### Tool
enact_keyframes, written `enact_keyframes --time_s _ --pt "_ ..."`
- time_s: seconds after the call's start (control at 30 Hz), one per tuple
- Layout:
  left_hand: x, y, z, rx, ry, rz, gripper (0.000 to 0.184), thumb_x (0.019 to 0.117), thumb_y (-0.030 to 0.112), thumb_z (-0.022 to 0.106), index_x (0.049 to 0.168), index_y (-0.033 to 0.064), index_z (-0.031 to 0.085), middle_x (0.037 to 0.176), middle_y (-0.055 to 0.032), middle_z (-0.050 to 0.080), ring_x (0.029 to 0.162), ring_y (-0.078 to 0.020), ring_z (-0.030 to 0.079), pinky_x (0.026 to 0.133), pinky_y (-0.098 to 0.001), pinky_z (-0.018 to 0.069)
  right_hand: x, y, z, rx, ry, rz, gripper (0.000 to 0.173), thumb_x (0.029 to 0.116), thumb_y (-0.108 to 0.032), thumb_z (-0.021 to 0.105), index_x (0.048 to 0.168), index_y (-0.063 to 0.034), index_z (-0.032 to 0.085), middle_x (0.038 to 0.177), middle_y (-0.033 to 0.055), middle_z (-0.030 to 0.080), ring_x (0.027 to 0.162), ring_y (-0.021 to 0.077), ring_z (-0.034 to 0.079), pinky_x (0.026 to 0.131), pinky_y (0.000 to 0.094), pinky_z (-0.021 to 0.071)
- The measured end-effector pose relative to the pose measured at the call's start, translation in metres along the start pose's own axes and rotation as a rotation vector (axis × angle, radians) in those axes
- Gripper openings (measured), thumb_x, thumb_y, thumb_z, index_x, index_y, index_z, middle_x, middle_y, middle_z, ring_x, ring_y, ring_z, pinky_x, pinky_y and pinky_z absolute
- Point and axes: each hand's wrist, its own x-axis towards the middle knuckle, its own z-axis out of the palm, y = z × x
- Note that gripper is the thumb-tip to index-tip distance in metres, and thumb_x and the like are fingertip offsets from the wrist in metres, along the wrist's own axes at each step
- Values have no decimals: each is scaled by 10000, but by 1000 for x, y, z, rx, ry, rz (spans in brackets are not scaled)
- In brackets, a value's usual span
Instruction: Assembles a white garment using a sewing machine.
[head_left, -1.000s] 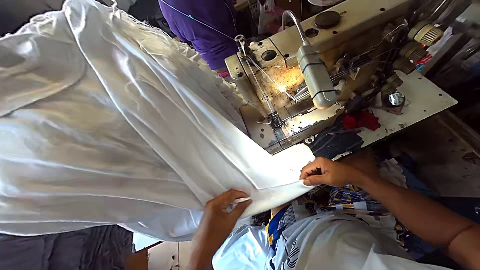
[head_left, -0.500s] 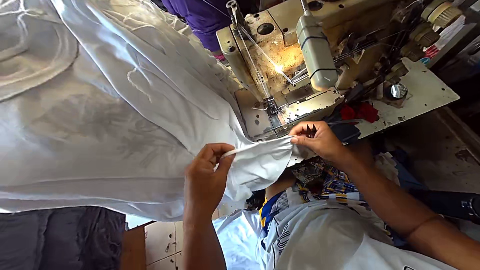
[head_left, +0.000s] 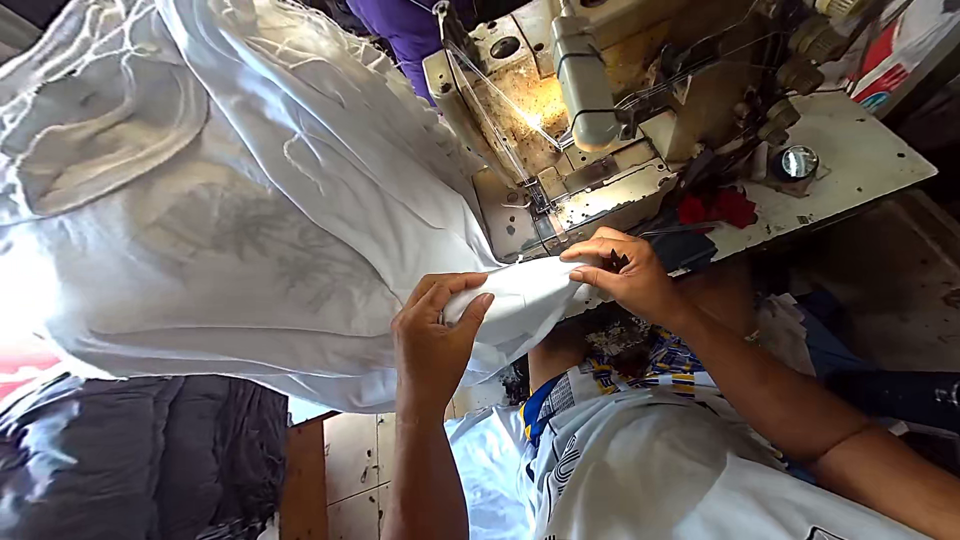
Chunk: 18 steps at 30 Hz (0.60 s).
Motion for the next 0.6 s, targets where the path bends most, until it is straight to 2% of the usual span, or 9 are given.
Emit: enact_keyframes --time_s 0.1,0.27,0.43,0.5,0.53,0.6 --pt "-2 4 2 15 54 20 225 901 218 796 1122 185 773 1121 54 719 1004 -64 686 825 -262 596 -6 3 -1 -18 51 -38 211 890 -59 789 1100 -80 792 890 33 630 735 88 594 615 215 533" --pt "-3 4 6 46 114 71 193 903 203 798 1093 168 792 1079 38 715 977 -58 674 810 -240 577 -13 7 -5 -22 86 -17 184 898 -69 785 1079 -95 802 900 32 637 753 88 604 640 216 540" --pt "9 -2 17 49 163 98 146 901 221 805 1036 168 790 1045 28 657 975 -72 620 828 -241 526 -14 13 -6 -28 98 46 151 913 -75 770 1057 -100 808 908 30 646 769 88 608 649 217 537" --pt "21 -5 24 -18 157 92 144 918 243 786 1024 150 760 1109 5 617 1049 -107 581 890 -279 497 -12 16 -7 -17 69 103 130 929 -92 754 1048 -102 806 919 29 654 779 94 615 663 232 543" --pt "28 -6 28 -83 133 82 143 937 243 761 1029 137 734 1186 -11 597 1121 -127 563 929 -298 493 -12 18 -7 -2 50 132 121 937 -102 747 1043 -96 804 935 35 661 786 98 622 665 238 548" --pt "44 -7 37 -269 75 74 126 986 223 689 1052 116 677 1336 -25 582 1224 -149 569 967 -322 530 -12 23 -8 35 6 171 99 945 -118 739 1019 -75 791 1008 50 661 829 105 629 684 240 556"
